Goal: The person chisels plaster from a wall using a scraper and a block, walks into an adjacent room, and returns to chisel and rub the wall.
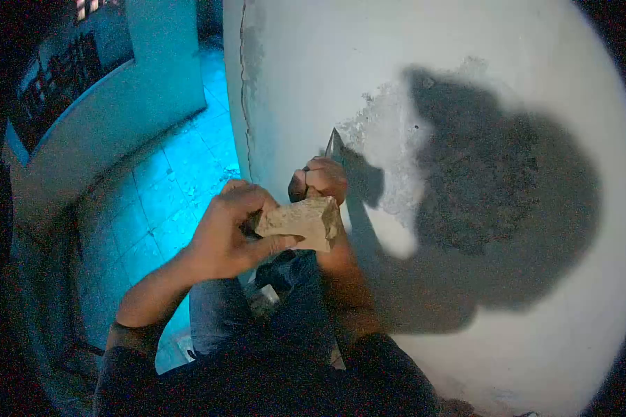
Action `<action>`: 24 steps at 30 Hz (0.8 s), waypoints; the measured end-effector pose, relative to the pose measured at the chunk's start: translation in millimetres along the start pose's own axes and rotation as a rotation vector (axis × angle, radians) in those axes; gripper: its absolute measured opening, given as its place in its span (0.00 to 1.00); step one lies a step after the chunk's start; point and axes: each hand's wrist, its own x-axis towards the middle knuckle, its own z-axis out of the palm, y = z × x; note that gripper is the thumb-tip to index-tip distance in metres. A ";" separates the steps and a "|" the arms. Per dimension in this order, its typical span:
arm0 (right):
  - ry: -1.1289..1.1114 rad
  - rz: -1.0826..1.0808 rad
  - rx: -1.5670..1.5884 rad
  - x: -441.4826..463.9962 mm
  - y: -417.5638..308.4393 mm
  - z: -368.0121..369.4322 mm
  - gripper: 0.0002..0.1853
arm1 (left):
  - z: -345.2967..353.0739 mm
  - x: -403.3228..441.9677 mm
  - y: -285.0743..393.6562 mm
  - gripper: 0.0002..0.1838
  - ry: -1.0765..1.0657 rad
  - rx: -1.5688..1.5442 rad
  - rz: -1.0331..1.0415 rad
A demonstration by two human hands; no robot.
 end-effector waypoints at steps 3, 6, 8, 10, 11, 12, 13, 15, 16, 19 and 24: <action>-0.018 0.148 0.111 -19.7 9.5 -6.5 0.10 | -0.7 -12.4 23.7 0.16 0.028 -0.144 0.236; 0.028 0.177 -0.050 1.7 -3.1 -14.7 0.14 | -5.7 -19.0 33.3 0.17 -0.020 -0.200 0.288; 0.016 0.211 0.138 9.8 -6.5 -16.6 0.16 | -3.1 -18.6 26.8 0.17 -0.001 -0.191 0.275; 0.043 0.120 0.001 9.9 -5.4 -14.3 0.18 | 1.0 -15.1 20.7 0.17 0.037 -0.179 0.255; -0.072 0.189 0.136 3.8 -1.6 -22.1 0.17 | 3.5 -11.0 17.3 0.16 0.043 -0.191 0.247; -0.074 0.197 0.131 -0.4 -2.3 -23.8 0.17 | 6.8 -7.3 12.4 0.16 0.037 -0.197 0.242; -0.063 0.237 0.124 -0.9 -5.0 -21.8 0.16 | 9.9 -3.8 6.7 0.16 0.031 -0.136 0.157; -0.008 0.164 0.044 -5.4 2.1 -16.3 0.11 | 3.3 -3.9 9.0 0.18 -0.028 -0.034 0.091; 0.043 0.062 -0.041 -6.4 7.8 -11.8 0.09 | -1.1 -4.3 15.2 0.18 -0.021 -0.026 0.099; -0.020 0.056 0.089 -8.8 12.8 -13.4 0.10 | -0.6 -6.9 17.9 0.17 0.084 -0.136 0.321; -0.019 0.120 -0.034 -28.7 7.2 -13.7 0.10 | -0.3 -9.5 5.0 0.18 0.054 -0.031 0.167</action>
